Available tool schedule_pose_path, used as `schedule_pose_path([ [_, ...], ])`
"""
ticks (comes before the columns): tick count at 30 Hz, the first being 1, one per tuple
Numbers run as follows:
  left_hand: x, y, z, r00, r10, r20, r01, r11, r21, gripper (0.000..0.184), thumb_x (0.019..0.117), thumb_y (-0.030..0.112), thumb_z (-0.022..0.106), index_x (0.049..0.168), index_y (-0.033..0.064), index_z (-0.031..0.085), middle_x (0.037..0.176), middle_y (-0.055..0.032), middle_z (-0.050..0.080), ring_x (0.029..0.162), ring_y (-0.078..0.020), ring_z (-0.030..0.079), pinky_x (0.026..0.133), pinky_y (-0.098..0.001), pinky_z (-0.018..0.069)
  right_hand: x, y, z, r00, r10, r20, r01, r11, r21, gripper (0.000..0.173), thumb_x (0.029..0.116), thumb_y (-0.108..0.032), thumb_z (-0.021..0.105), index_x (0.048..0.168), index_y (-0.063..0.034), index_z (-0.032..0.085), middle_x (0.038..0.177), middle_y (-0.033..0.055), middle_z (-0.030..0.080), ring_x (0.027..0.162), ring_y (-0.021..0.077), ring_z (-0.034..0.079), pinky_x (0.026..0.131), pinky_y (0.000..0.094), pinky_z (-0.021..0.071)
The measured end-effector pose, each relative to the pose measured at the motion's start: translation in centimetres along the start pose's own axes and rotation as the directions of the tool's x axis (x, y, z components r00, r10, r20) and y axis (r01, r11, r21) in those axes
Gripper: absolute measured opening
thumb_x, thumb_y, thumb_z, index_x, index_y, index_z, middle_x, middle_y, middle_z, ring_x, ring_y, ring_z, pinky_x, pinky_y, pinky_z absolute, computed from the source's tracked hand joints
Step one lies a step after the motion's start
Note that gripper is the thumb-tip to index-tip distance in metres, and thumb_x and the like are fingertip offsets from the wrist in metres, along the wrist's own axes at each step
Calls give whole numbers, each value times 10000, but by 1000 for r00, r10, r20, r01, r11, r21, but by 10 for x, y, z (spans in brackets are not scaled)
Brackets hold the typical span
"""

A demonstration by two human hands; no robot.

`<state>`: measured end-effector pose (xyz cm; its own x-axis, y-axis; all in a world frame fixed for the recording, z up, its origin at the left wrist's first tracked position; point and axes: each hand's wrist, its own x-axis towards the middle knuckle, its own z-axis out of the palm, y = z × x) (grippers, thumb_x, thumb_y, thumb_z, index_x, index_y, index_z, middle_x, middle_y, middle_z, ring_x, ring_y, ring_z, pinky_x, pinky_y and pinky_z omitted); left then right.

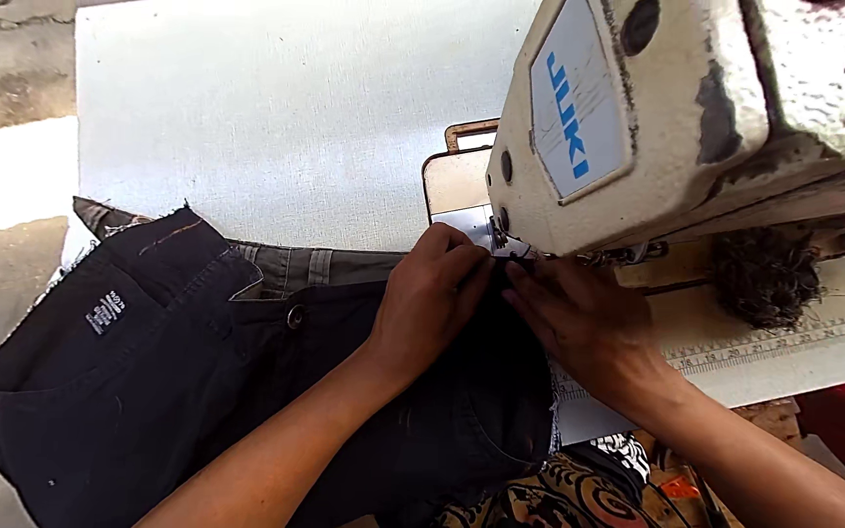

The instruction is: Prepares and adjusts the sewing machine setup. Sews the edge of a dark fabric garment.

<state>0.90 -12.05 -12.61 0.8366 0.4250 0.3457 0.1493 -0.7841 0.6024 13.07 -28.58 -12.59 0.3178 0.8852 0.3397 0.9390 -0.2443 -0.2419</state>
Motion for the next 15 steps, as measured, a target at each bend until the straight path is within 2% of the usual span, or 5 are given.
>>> schedule_pose_path([
  [6,-2,-1,-5,998,64,20,-64,998,-10,131,957,168,679,979,105,791,993,-50,688,904,-84,667,777,-197,550,0,-3,3,999,8,-38,-11,998,-62,292,1044,-337,570,1117,-174,801,834,104,698,778,282,665,633,396,500],
  [10,-2,1,-9,994,93,65,-92,996,-13,134,977,167,653,940,103,765,991,-45,692,951,-85,664,839,-198,536,-2,-4,4,999,2,-52,-6,996,-84,273,1039,-332,584,1106,-184,804,846,85,712,794,274,669,648,396,492],
  [13,-1,2,-9,995,91,50,-90,996,-7,124,974,155,655,965,99,765,963,-41,686,922,-87,656,825,-194,531,-3,-5,4,998,4,-65,-10,997,-81,258,1033,-318,596,1107,-181,801,852,91,707,763,276,653,601,387,462],
  [15,-1,4,-10,997,61,40,-62,998,3,144,967,179,670,1023,93,772,959,-39,674,888,-68,650,795,-166,529,-2,-5,4,997,2,-77,-7,998,-66,241,1026,-304,609,1093,-181,804,849,77,709,764,264,652,594,375,456],
])
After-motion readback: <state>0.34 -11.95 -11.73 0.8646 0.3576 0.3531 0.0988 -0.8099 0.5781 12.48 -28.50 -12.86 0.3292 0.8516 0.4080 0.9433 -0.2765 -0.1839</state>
